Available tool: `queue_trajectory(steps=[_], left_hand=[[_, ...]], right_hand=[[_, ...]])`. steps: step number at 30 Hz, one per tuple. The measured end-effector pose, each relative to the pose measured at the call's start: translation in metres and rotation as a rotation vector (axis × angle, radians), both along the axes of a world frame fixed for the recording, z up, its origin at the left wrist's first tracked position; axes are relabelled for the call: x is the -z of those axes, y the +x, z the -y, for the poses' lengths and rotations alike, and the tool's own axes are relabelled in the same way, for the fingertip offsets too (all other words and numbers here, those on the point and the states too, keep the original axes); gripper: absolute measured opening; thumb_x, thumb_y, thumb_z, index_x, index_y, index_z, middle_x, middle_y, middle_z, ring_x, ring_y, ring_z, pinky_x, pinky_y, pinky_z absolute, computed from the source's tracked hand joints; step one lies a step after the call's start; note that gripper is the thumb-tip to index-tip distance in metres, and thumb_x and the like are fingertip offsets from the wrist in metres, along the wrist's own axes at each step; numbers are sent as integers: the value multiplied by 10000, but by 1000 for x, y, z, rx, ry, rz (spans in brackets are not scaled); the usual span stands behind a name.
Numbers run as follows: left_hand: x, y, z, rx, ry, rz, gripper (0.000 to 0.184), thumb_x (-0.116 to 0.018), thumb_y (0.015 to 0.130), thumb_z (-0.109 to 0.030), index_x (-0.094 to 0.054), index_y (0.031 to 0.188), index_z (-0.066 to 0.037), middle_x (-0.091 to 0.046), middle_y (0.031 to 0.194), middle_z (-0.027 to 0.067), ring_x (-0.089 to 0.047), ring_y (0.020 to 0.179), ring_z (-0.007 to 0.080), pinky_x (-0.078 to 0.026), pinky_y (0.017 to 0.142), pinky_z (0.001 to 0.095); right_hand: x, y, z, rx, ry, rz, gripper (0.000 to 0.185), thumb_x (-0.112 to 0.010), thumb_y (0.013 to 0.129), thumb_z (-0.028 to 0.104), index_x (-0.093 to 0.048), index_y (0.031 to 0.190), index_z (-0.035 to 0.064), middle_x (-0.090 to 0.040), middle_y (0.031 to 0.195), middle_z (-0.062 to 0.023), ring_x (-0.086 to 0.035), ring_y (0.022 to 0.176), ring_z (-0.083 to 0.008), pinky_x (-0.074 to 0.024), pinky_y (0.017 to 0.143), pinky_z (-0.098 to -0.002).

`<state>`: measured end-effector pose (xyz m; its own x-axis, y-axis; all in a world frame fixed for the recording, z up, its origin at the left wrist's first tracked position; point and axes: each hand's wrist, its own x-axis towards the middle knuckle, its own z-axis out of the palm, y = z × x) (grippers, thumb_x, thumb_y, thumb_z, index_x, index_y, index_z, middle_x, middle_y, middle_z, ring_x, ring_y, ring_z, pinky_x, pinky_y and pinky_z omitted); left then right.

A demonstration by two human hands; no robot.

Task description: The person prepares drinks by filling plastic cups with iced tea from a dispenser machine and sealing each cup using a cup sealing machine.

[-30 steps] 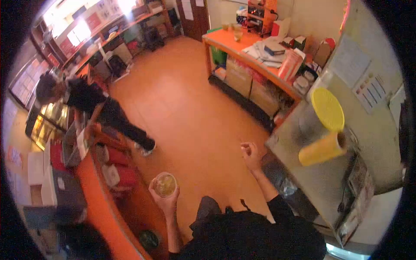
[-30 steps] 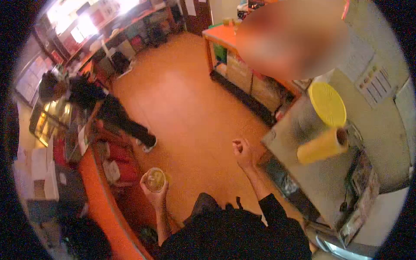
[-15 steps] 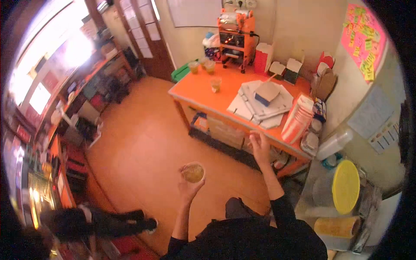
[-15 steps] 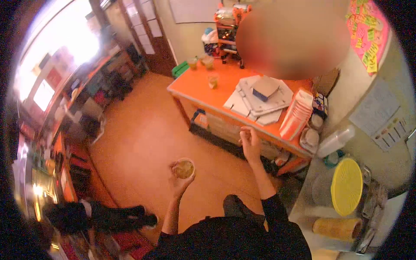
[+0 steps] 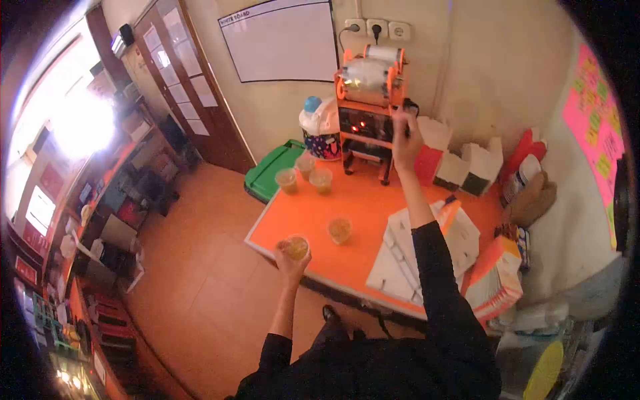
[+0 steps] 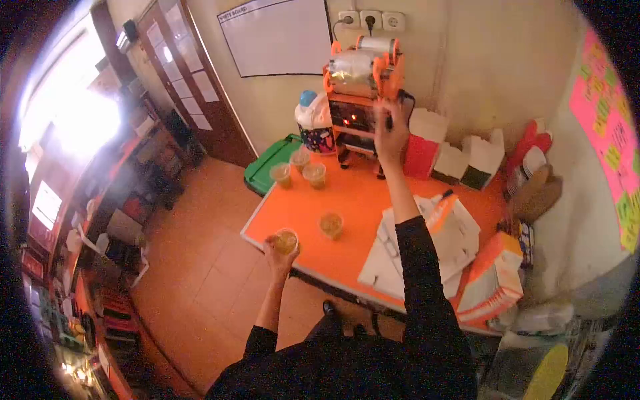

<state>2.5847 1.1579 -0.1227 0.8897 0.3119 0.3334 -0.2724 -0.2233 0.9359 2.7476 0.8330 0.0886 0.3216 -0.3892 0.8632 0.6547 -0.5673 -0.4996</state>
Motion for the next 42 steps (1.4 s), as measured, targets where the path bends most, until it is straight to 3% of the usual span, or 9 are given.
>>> queue_trajectory(steps=[3,10,14,18,24,26,30,35,42], left_hand=[[30,57,-19,-44,199,-78,706,-851,634,-176,-412,1163,-12,-448,1106,114,-519,1025,245,-453,887,354],[50,115,-37,80,396,-201,807,-871,580,-216,-400,1197,2,-438,1142,137,-470,1090,282,-419,923,396],[48,113,-37,150,398,-238,880,-880,572,-253,-372,1240,11,-423,1165,154,-457,1112,299,-412,937,413],[47,111,-37,181,413,-295,1005,-899,559,-288,-311,1313,21,-398,1223,189,-433,1150,336,-396,961,445],[-47,139,3,-16,787,-221,1001,-835,666,-352,-265,1393,34,-389,1294,261,-393,1220,383,-360,990,477],[-39,175,33,241,453,-3,852,-758,776,-351,-301,1399,8,-385,1337,233,-391,1251,364,-334,1022,465],[-2,256,134,698,-605,-511,680,-703,833,-325,-377,1386,-100,-421,1387,83,-355,1314,268,-352,1003,434],[0,319,198,782,-1159,-735,313,-650,874,-323,-574,1130,-161,-529,1224,-11,-488,1170,183,-417,941,432],[0,307,188,863,-1173,-652,167,-635,887,-300,-572,1015,-214,-563,1107,-67,-516,1072,124,-409,904,368]], right_hand=[[-18,43,11,26,-1,207,483,-474,994,333,-483,616,34,-464,499,-5,-425,443,-109,-333,447,-279],[-174,130,67,282,327,97,608,-525,951,392,-356,470,60,-377,433,12,-415,410,-109,-309,408,-298],[-221,228,152,169,336,-218,426,-631,867,366,-502,701,-4,-549,631,-102,-538,557,-211,-450,552,-353],[-176,296,200,1253,-242,-159,691,-593,856,465,-454,1317,-31,-570,1204,-272,-528,1145,-413,-387,1022,-477],[-151,98,-30,328,-1022,-356,1002,-849,551,460,-382,1344,66,-505,1222,-217,-485,1178,-384,-382,1010,-494],[-121,114,-33,469,-1027,-392,1048,-868,532,401,-353,1392,96,-481,1278,-197,-448,1228,-378,-337,1055,-481],[-116,135,-28,589,-1019,-536,1103,-886,480,413,-370,1410,122,-510,1281,-186,-445,1254,-361,-348,1056,-466],[-148,150,-12,437,-1060,-782,1038,-854,482,482,-434,1356,112,-600,1166,-173,-571,1104,-330,-439,953,-440],[-178,195,19,-124,-1010,-1267,764,-838,542,395,-605,1194,71,-673,1052,-125,-641,944,-238,-487,826,-346]])
